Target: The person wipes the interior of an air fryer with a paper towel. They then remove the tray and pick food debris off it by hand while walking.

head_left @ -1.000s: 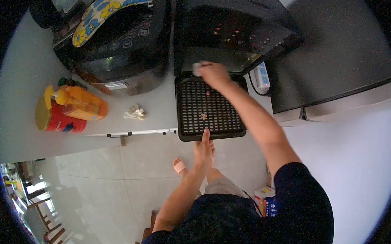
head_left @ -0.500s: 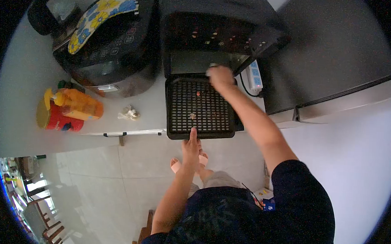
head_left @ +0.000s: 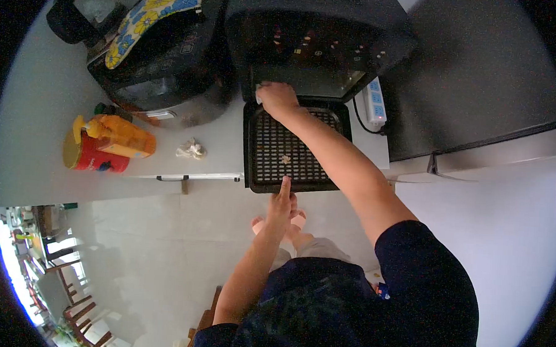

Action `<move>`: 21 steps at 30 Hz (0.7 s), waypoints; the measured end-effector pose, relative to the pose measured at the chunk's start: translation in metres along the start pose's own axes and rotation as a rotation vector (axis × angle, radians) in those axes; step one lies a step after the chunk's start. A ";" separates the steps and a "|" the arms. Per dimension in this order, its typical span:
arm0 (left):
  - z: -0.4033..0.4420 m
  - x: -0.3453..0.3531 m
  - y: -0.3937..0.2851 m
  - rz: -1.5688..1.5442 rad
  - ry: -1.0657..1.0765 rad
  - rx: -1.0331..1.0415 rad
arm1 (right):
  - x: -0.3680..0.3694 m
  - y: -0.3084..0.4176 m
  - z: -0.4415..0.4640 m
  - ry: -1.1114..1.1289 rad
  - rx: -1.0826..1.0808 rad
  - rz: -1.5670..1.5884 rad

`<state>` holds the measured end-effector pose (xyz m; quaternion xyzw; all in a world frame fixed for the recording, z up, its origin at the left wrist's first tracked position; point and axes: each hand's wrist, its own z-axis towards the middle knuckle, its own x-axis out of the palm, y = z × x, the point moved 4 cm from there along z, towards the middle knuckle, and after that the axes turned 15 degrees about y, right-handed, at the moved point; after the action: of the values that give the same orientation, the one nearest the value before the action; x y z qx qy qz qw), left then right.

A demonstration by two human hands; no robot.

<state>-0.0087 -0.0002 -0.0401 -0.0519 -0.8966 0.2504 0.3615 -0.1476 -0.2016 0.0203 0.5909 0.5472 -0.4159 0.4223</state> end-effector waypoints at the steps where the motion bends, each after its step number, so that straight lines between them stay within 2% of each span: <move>1: 0.000 -0.001 0.001 0.001 -0.008 -0.005 | 0.000 -0.002 -0.003 0.004 -0.003 0.009; 2: 0.000 -0.001 0.002 -0.022 -0.012 -0.018 | 0.000 -0.013 -0.009 0.031 0.042 0.213; 4: 0.003 0.000 0.000 -0.049 -0.014 -0.024 | 0.008 -0.048 -0.020 -0.077 0.009 0.184; 6: 0.001 0.003 -0.002 -0.077 0.057 0.013 | -0.002 -0.084 -0.048 -0.007 0.103 0.183; 7: 0.001 0.003 -0.003 -0.081 0.053 0.017 | 0.008 -0.107 -0.043 0.080 0.164 0.080; 8: 0.001 0.004 -0.004 -0.081 0.051 0.020 | 0.008 -0.111 -0.047 0.074 0.169 0.107; 10: -0.001 0.003 0.000 -0.079 0.043 0.018 | -0.002 -0.065 -0.042 0.020 0.168 -0.052; 13: -0.002 -0.003 0.006 -0.080 0.063 -0.047 | -0.005 -0.046 -0.031 0.002 0.039 0.022; 15: -0.012 -0.001 0.007 0.018 0.256 -0.122 | -0.004 -0.058 -0.028 -0.001 0.020 0.094; 16: -0.018 -0.003 0.008 0.017 0.257 -0.123 | 0.008 -0.081 -0.031 -0.029 0.084 0.090; 18: -0.027 -0.009 0.013 -0.216 0.262 -0.253 | 0.006 -0.092 -0.039 -0.061 0.186 0.100; 19: -0.029 -0.002 -0.009 -0.261 0.344 -0.050 | 0.007 -0.099 -0.043 -0.007 0.210 0.036; 20: -0.031 0.004 -0.025 -0.205 0.236 0.037 | 0.008 -0.107 -0.046 0.043 0.233 -0.029; 21: -0.022 0.007 -0.042 -0.132 0.324 0.116 | 0.010 -0.109 -0.045 -0.016 0.201 0.003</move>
<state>0.0047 -0.0261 -0.0021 -0.0116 -0.8122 0.2655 0.5194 -0.2549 -0.1507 0.0197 0.6277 0.4984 -0.4729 0.3660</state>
